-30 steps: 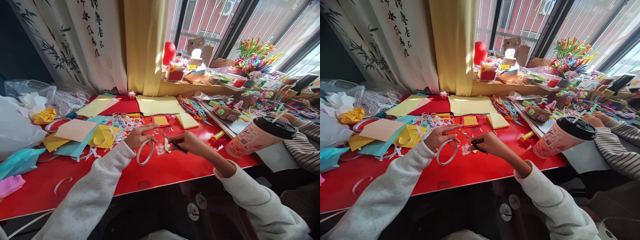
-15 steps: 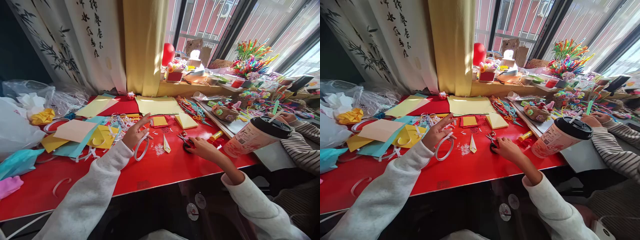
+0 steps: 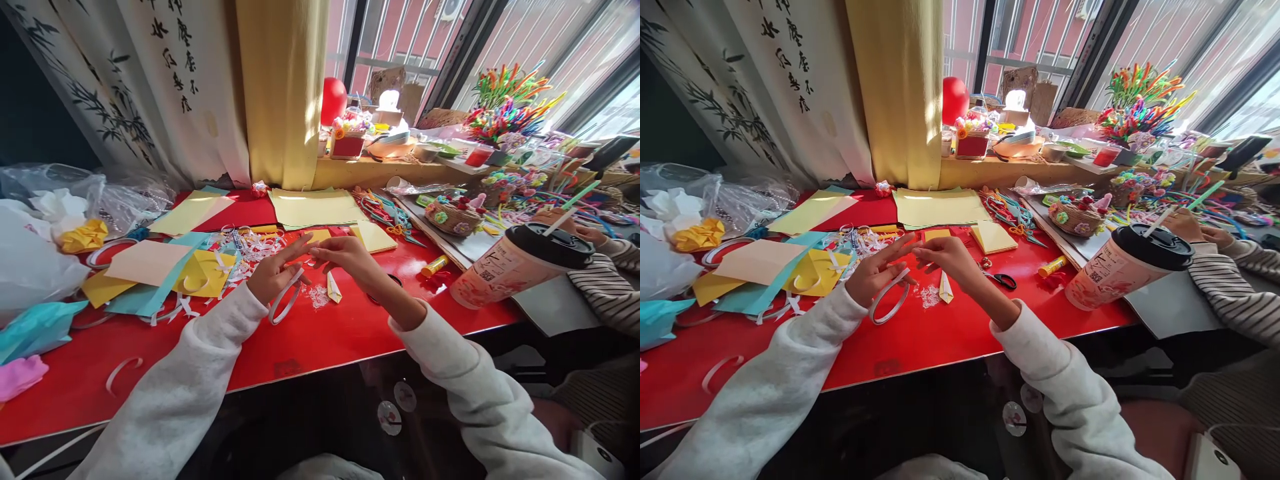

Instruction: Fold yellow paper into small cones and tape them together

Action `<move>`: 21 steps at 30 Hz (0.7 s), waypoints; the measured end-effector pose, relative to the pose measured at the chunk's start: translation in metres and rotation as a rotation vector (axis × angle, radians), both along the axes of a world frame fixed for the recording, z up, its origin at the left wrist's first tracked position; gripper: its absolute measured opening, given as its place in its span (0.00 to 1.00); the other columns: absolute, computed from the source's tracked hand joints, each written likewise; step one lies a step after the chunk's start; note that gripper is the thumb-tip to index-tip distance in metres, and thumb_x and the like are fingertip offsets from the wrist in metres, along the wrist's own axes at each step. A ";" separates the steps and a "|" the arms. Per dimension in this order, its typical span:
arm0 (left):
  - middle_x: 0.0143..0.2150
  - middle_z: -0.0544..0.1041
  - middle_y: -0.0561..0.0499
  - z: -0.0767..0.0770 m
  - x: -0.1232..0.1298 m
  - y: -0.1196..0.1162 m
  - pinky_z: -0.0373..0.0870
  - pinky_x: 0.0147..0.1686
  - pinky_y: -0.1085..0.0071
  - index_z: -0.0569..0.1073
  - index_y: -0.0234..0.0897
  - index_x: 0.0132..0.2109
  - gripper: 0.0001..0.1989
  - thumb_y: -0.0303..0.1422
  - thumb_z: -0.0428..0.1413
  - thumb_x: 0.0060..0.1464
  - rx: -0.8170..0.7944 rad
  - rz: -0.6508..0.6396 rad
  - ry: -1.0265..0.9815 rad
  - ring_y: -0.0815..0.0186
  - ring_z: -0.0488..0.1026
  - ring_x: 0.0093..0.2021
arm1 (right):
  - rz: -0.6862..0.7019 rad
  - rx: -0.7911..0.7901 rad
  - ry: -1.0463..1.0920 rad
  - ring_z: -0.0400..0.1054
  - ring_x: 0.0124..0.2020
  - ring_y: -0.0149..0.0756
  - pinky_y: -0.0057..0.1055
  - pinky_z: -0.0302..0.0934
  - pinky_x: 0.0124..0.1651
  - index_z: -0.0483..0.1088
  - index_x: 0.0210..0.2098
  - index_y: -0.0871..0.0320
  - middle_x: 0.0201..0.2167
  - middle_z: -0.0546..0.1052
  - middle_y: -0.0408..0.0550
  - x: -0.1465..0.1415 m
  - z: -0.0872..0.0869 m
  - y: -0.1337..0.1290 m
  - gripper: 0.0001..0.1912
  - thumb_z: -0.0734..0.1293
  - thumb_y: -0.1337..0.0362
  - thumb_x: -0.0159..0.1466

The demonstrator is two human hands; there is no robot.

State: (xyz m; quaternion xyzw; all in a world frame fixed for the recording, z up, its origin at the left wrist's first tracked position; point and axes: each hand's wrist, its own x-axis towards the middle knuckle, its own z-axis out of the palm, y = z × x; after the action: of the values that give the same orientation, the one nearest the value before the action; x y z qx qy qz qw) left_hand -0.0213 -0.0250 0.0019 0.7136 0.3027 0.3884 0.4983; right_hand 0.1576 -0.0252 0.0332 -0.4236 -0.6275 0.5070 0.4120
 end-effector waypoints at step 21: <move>0.61 0.59 0.43 0.003 -0.005 0.011 0.76 0.35 0.68 0.65 0.38 0.54 0.19 0.31 0.46 0.55 0.424 0.157 0.246 0.57 0.67 0.53 | -0.251 0.150 -0.614 0.65 0.40 0.40 0.38 0.59 0.47 0.44 0.61 0.64 0.38 0.70 0.51 0.018 -0.078 -0.031 0.42 0.67 0.68 0.52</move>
State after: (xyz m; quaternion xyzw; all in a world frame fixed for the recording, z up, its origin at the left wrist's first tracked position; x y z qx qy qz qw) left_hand -0.0259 -0.0143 0.0047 0.8182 0.3274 0.3911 0.2654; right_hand 0.1752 -0.0561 -0.0447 -0.5991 -0.7008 0.2532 0.2930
